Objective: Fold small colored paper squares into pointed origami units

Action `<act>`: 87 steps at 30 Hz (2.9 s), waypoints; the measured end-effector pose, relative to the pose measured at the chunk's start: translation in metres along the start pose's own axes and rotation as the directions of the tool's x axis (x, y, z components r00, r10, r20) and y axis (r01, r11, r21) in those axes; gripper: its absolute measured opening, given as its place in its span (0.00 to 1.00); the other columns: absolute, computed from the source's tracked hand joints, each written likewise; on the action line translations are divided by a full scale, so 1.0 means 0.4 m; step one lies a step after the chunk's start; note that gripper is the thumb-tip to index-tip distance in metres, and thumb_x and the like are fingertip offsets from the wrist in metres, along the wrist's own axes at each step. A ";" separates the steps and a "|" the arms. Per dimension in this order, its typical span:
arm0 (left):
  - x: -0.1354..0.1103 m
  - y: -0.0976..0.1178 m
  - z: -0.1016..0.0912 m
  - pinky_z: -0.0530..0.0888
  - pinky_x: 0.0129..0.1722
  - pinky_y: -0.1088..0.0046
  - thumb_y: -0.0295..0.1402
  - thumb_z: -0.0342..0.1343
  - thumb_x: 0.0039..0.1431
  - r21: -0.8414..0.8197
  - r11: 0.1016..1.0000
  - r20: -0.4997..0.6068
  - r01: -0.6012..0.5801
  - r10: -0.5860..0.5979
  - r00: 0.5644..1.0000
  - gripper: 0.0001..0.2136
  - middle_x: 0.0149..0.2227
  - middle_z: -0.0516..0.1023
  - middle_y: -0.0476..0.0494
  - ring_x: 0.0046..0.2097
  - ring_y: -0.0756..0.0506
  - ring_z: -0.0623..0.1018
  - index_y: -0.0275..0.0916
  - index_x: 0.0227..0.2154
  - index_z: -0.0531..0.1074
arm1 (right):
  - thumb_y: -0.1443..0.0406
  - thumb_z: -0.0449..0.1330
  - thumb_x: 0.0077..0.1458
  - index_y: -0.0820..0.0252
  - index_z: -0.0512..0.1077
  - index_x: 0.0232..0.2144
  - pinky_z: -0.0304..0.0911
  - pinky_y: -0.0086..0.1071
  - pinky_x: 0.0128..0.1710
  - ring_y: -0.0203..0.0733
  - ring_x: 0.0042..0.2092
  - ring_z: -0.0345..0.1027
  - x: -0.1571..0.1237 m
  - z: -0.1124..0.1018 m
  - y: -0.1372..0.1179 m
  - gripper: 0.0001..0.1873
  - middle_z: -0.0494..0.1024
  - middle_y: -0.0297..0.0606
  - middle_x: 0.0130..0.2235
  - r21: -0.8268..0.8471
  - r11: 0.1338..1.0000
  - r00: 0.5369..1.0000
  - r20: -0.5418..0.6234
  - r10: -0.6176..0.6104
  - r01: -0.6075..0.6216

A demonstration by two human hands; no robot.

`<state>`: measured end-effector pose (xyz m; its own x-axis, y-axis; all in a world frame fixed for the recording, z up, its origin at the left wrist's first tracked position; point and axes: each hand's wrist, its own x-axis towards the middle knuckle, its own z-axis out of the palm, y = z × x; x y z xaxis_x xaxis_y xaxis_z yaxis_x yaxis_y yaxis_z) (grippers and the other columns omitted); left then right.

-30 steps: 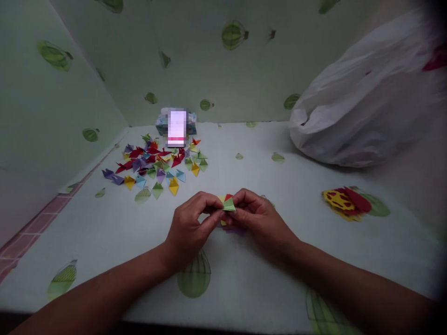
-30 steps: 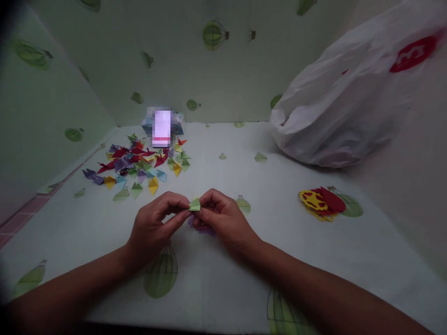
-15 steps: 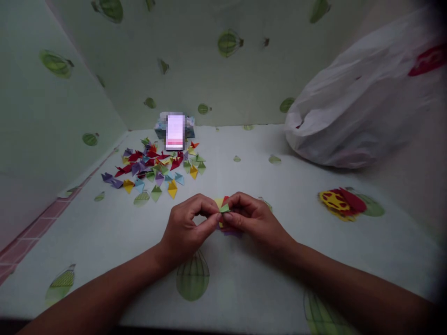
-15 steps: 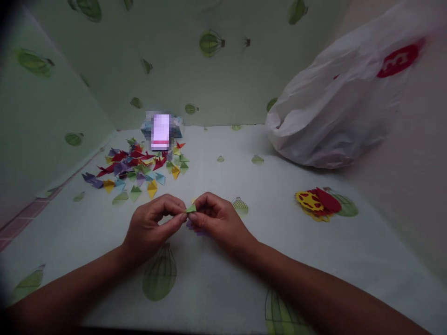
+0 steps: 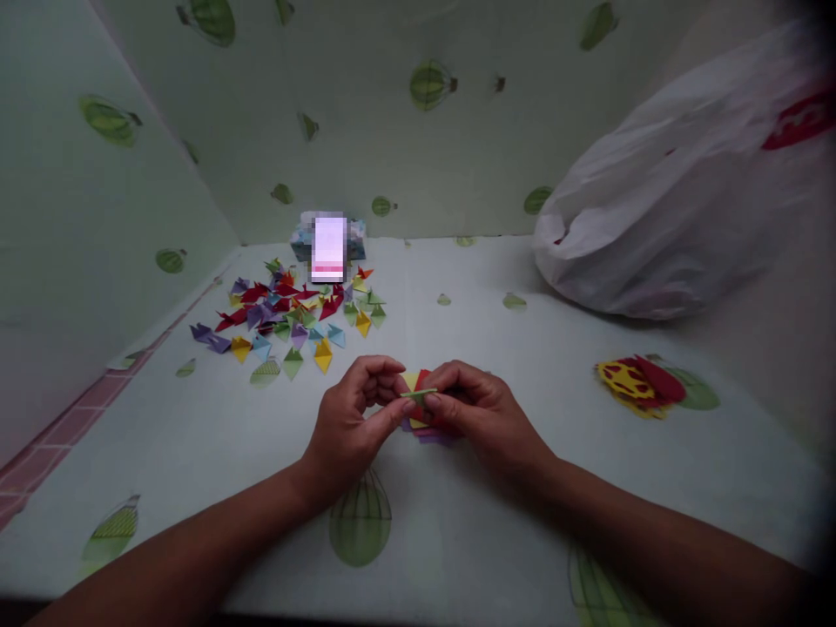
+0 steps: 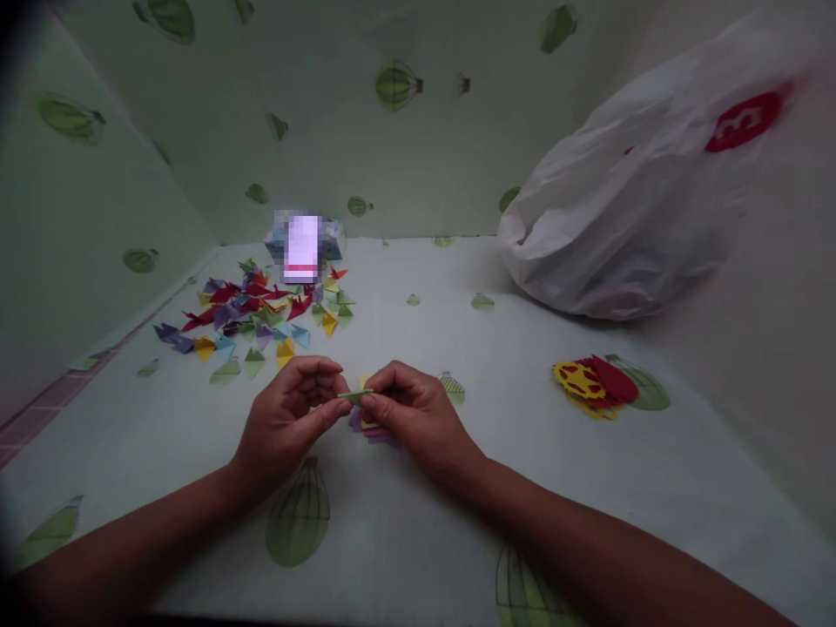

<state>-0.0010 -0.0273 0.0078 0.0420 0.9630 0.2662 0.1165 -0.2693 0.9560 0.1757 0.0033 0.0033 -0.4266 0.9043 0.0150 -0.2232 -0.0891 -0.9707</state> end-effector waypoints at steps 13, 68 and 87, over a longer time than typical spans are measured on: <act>0.004 0.000 -0.004 0.74 0.36 0.78 0.28 0.63 0.55 -0.038 0.996 -0.014 0.075 -0.076 0.997 0.06 0.33 0.77 0.48 0.35 0.52 0.76 0.37 0.36 0.74 | 0.66 0.64 0.56 0.60 0.72 0.29 0.65 0.31 0.31 0.36 0.32 0.67 -0.007 0.000 0.001 0.04 0.70 0.34 0.32 -0.281 0.927 0.968 0.051 -0.244 0.248; 0.022 0.016 -0.008 0.69 0.33 0.74 0.34 0.58 0.58 -0.170 0.912 0.290 0.374 -0.316 0.903 0.07 0.25 0.76 0.49 0.29 0.51 0.73 0.35 0.30 0.73 | 0.57 0.62 0.58 0.59 0.67 0.27 0.62 0.31 0.32 0.35 0.30 0.67 -0.002 -0.001 -0.009 0.14 0.77 0.36 0.29 -0.106 0.993 0.988 0.142 0.064 -0.049; 0.015 0.022 -0.005 0.74 0.35 0.73 0.34 0.63 0.54 -0.147 0.935 0.198 0.324 -0.293 0.935 0.07 0.30 0.77 0.47 0.33 0.49 0.76 0.36 0.32 0.74 | 0.62 0.60 0.58 0.60 0.66 0.24 0.58 0.30 0.29 0.34 0.28 0.62 -0.010 0.002 -0.008 0.12 0.69 0.32 0.25 -0.287 0.956 0.997 0.072 -0.041 0.060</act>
<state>-0.0016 -0.0239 0.0178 0.2019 0.9778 -0.0556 -0.0238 0.0616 0.9978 0.1774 -0.0002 0.0064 -0.4793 0.8747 0.0721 0.0127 0.0890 -0.9959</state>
